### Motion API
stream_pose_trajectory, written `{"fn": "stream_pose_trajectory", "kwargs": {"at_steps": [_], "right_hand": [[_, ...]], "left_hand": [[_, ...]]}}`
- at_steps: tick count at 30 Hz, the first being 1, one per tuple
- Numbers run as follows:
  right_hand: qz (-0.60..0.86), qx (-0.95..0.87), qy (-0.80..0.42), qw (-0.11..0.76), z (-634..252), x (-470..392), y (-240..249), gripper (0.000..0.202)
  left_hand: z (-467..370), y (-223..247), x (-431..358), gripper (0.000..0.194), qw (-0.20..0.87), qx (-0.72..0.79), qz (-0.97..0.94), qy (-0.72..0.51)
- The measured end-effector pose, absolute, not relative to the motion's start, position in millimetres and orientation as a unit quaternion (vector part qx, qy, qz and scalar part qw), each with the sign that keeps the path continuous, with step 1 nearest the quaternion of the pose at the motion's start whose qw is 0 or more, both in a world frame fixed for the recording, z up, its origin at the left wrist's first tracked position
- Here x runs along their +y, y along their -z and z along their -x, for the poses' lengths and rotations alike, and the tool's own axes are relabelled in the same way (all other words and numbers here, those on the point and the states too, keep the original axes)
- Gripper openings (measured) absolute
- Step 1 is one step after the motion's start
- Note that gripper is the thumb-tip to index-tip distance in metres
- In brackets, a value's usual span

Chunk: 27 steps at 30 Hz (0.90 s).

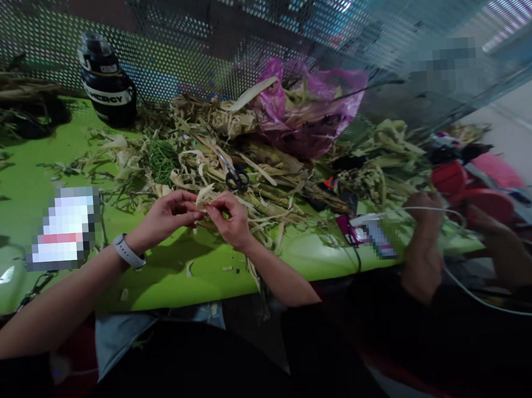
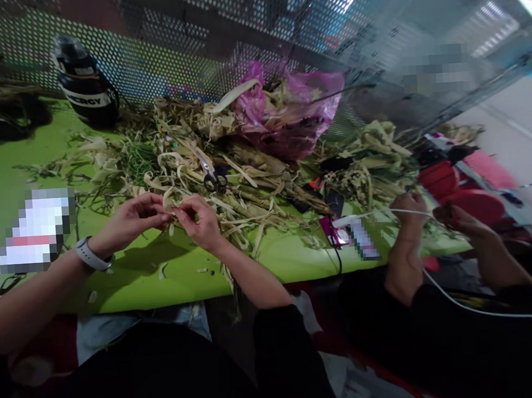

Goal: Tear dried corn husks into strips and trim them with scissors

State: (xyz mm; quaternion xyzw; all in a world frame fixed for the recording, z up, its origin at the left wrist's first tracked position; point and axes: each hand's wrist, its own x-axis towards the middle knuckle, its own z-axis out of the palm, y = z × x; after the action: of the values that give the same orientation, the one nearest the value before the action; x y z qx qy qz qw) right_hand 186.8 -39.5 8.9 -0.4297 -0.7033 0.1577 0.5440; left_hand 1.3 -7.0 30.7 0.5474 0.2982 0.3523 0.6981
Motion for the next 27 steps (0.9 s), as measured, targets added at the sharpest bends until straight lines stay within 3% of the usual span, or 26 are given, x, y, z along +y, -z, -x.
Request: {"fn": "stream_pose_trajectory", "kwargs": {"at_steps": [7, 15, 21, 27], "right_hand": [[0.43, -0.687, -0.215, 0.544, -187, -41, -8, 0.017], [0.426, -0.713, -0.139, 0.539, -186, -41, -11, 0.018], [0.423, -0.707, -0.148, 0.546, -196, -38, -11, 0.012], [0.32, -0.796, -0.102, 0.503, -206, -33, -15, 0.011]], "left_hand": [[3, -38, -6, 0.023, 0.753, 0.318, -0.476, -0.323], [3, -42, -6, 0.02, 0.762, 0.328, -0.472, -0.299], [4, -41, -5, 0.017, 0.779, 0.326, -0.436, -0.31], [7, -40, -2, 0.012, 0.818, 0.318, -0.389, -0.279]]}}
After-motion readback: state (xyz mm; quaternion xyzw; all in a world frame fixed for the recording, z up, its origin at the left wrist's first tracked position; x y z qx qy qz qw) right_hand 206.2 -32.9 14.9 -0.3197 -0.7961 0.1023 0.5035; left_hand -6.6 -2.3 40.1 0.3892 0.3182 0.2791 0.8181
